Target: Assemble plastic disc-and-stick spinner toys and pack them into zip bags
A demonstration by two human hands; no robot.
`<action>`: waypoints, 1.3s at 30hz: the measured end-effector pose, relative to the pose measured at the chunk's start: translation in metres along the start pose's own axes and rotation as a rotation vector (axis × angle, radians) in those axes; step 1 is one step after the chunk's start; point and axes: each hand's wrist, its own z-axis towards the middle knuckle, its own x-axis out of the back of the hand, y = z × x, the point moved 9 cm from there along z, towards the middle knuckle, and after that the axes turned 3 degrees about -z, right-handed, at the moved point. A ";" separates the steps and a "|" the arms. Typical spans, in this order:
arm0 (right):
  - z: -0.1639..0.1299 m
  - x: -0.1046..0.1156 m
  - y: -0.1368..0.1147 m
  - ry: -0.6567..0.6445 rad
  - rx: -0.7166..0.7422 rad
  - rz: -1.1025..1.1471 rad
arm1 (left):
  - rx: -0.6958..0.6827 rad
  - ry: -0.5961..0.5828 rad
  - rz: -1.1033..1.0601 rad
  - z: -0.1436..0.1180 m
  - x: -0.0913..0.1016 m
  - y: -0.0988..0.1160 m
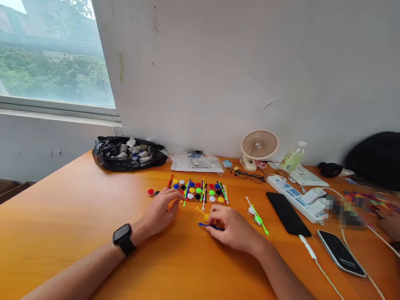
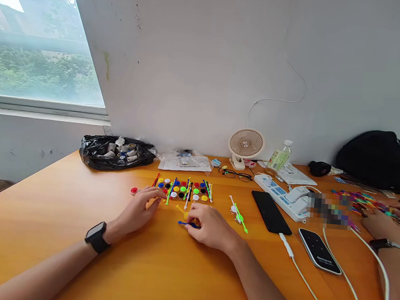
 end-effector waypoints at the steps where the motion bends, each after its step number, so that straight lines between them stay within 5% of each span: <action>1: -0.001 0.003 0.004 -0.007 -0.017 -0.019 | -0.006 0.017 0.051 0.002 0.006 -0.004; 8: -0.010 0.019 0.031 -0.041 -0.117 -0.165 | 0.059 0.057 0.331 0.007 0.033 -0.048; 21: -0.024 0.039 0.067 -0.052 -0.316 -0.315 | 0.129 -0.115 0.357 0.007 0.014 -0.066; 30: -0.011 0.058 0.042 0.229 -0.222 -0.315 | 0.168 -0.008 0.443 0.013 0.028 -0.063; 39: -0.005 0.049 0.028 0.291 -0.146 -0.246 | 0.181 -0.015 0.483 0.013 0.023 -0.065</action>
